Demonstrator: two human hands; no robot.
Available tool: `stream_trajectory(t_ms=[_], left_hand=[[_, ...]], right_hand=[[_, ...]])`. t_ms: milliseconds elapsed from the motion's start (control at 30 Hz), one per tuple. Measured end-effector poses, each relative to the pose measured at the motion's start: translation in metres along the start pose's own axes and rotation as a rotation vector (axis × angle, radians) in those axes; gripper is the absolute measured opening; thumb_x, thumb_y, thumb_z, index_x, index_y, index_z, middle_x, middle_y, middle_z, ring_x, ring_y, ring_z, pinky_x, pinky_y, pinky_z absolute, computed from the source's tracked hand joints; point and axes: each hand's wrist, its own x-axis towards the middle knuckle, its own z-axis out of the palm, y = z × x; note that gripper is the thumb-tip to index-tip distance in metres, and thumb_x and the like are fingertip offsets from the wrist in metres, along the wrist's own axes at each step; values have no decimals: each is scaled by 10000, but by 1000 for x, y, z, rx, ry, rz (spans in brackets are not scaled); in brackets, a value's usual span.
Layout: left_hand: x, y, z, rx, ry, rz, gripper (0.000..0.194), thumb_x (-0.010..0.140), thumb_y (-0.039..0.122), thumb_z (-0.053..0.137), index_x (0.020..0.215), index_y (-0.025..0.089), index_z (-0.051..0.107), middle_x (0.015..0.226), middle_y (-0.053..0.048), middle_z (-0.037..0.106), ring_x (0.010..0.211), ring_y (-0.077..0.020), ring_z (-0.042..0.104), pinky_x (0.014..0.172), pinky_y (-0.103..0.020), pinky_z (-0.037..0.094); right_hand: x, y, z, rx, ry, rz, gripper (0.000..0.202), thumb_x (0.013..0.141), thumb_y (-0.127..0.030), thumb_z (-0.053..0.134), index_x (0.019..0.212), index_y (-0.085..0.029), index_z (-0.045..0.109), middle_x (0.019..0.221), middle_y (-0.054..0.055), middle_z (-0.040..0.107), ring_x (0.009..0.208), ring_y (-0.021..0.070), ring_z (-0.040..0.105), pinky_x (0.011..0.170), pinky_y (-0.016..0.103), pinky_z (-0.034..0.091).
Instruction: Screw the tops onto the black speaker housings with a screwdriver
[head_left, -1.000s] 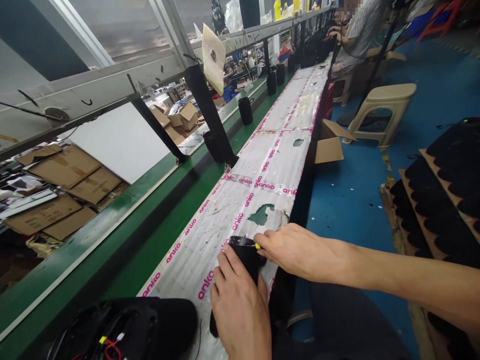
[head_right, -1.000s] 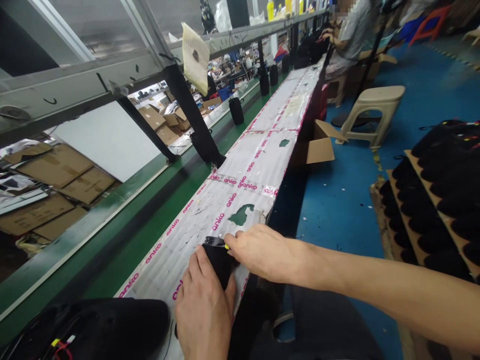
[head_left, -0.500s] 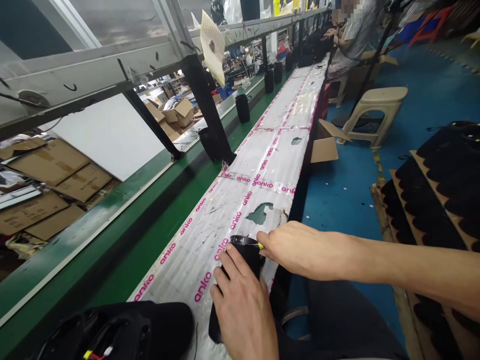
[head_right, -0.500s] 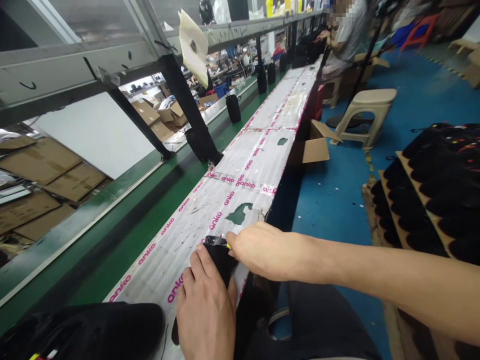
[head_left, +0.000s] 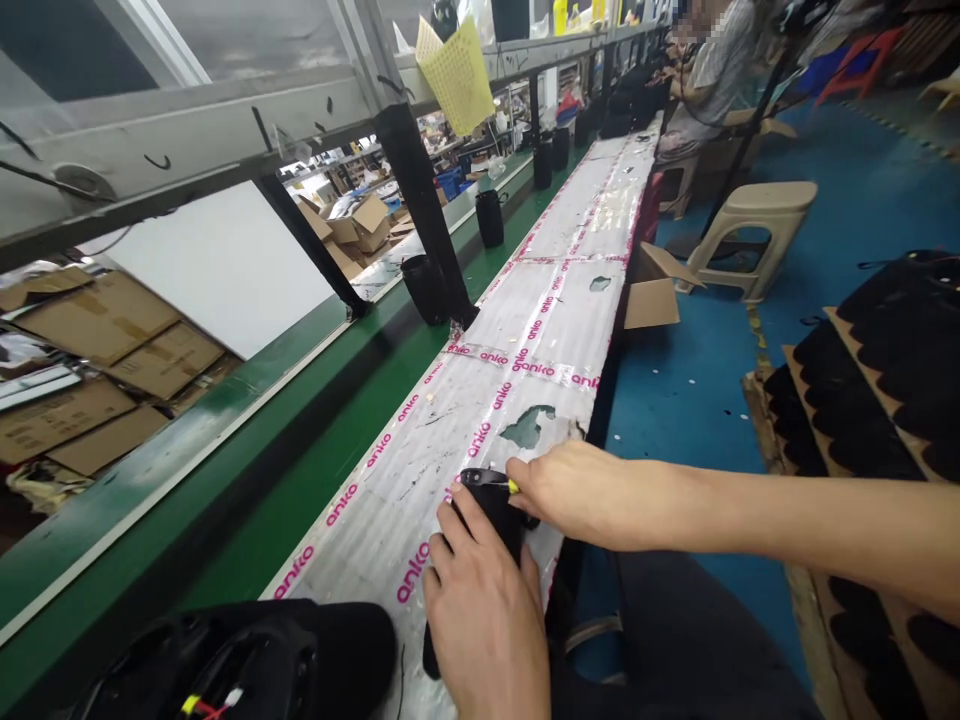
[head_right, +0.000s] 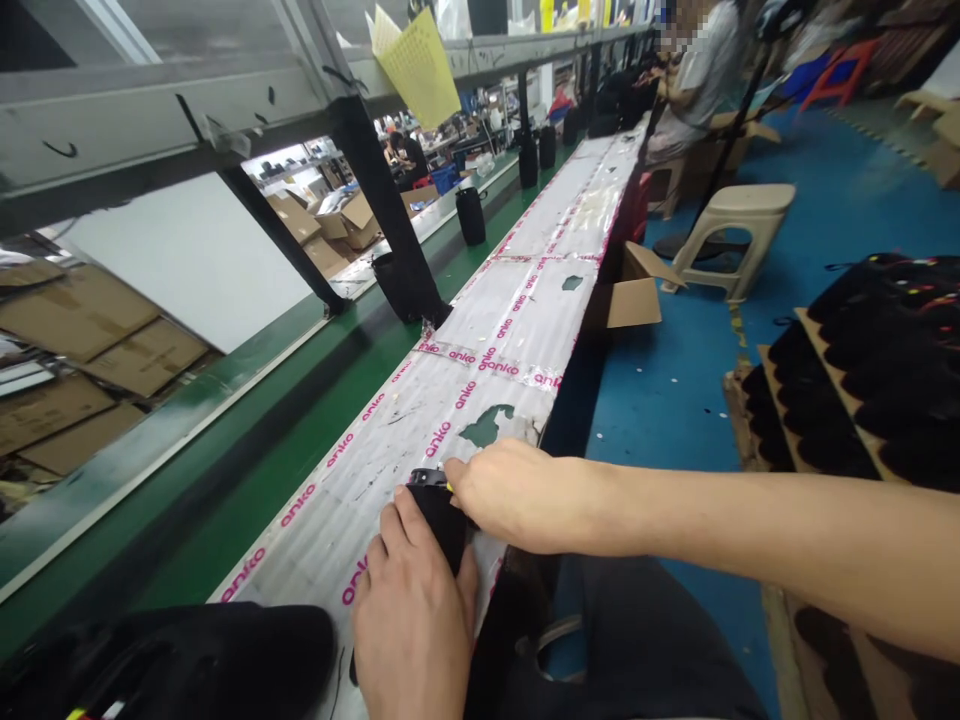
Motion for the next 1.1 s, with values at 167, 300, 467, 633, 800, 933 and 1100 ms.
stream_trajectory(t_ms=[167, 300, 467, 633, 800, 933, 1100], left_hand=[[-6, 0, -1, -21, 16, -25, 774, 903, 323, 535, 1525, 39, 173, 1405, -224, 450, 1118, -320, 525, 866, -440, 528], [-10, 5, -1, 13, 36, -6, 750, 912, 286, 514, 1521, 18, 166, 1450, -249, 401, 1167, -341, 497, 916, -462, 506], [-7, -4, -1, -90, 68, -11, 746, 892, 321, 561, 1509, 68, 228, 1418, -200, 443, 1253, -316, 451, 959, -451, 500], [3, -22, 0, -218, 62, -5, 780, 830, 381, 652, 1479, 143, 291, 1372, -131, 478, 1230, -291, 478, 905, -422, 525], [9, -35, -5, -412, -9, -52, 722, 838, 364, 647, 1463, 224, 314, 1336, -85, 523, 1175, -271, 555, 836, -370, 512], [9, -44, -11, -624, -155, -130, 729, 814, 394, 660, 1452, 263, 334, 1415, -49, 508, 1232, -252, 545, 916, -370, 486], [9, -58, -14, -740, -289, -135, 727, 831, 501, 615, 1469, 290, 338, 1463, -26, 496, 1348, -228, 460, 1085, -381, 399]], right_hand=[[-7, -2, 2, 159, 106, 83, 229, 1043, -366, 381, 982, -179, 497, 733, 30, 643, 634, 212, 632, 546, 297, 252], [-11, -7, -17, 126, 159, 138, 221, 1043, -353, 375, 956, -183, 484, 752, 36, 640, 639, 211, 620, 554, 307, 249], [-19, -3, -7, 118, 146, 99, 225, 1039, -360, 395, 935, -188, 496, 761, 33, 644, 672, 213, 628, 576, 319, 271], [-25, 1, 9, 179, 149, 147, 231, 1040, -381, 393, 943, -201, 501, 769, 19, 642, 681, 207, 626, 570, 319, 246], [-25, -4, 2, 227, 125, 127, 226, 1036, -384, 402, 961, -203, 514, 823, 23, 649, 727, 217, 631, 602, 319, 291], [-30, -4, -1, 284, 136, 119, 189, 1036, -342, 391, 988, -201, 506, 825, 24, 638, 740, 212, 620, 644, 327, 342], [-37, 0, 4, 311, 158, 101, 133, 1023, -290, 392, 1064, -199, 480, 831, 20, 624, 755, 212, 608, 670, 327, 356]])
